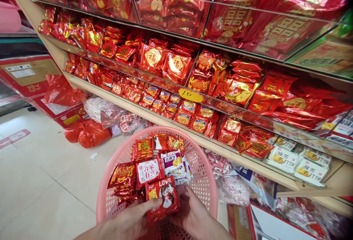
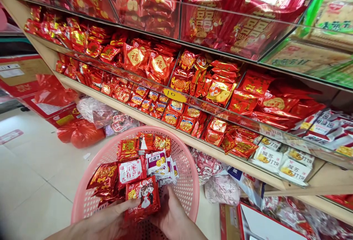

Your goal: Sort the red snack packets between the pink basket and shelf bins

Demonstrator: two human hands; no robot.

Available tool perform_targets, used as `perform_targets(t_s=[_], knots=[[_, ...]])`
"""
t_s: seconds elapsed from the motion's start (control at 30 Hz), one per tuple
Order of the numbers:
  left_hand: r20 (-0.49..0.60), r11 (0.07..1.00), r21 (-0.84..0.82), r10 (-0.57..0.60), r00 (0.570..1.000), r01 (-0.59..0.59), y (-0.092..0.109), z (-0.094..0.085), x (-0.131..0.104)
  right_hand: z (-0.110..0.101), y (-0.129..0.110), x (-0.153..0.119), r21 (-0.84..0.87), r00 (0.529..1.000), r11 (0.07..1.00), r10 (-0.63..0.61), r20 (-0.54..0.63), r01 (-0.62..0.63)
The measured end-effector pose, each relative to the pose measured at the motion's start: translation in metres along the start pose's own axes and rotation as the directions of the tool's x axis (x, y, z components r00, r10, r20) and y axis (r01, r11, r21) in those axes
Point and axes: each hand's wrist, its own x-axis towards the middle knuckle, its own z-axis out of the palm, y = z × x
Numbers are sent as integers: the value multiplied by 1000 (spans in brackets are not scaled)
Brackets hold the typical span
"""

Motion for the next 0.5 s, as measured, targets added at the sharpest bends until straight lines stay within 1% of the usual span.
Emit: perform_targets(t_s=[0.13,0.2,0.27,0.3,0.33,0.37,0.43,0.5], knots=[[4,999,-7,38,999,-38,-3,-1,2,8,-10,0,-74,994,995,77,78,-71],[-24,1000,-2,25,999,-25,-3,-1,0,9,-12,-3,-114,983,987,130,133,-115],[-15,1000,5,-6,1000,6,-2,-1,-2,7,-13,-6,-176,971,972,182,155,-154],[12,1000,8,-20,1000,20,-1,0,-3,4,-13,-7,-202,973,968,178,145,-147],[45,999,12,-32,998,31,0,1,-4,1,-12,-8,-222,981,968,149,122,-119],[73,999,18,-43,996,42,1,2,-4,-2,-11,-7,-238,990,968,104,90,-80],[93,997,31,-71,993,68,3,4,-3,-5,-9,-2,-263,999,965,29,27,-21],[116,996,23,-83,990,81,2,6,-1,-5,-5,4,-272,999,961,38,-13,-40]])
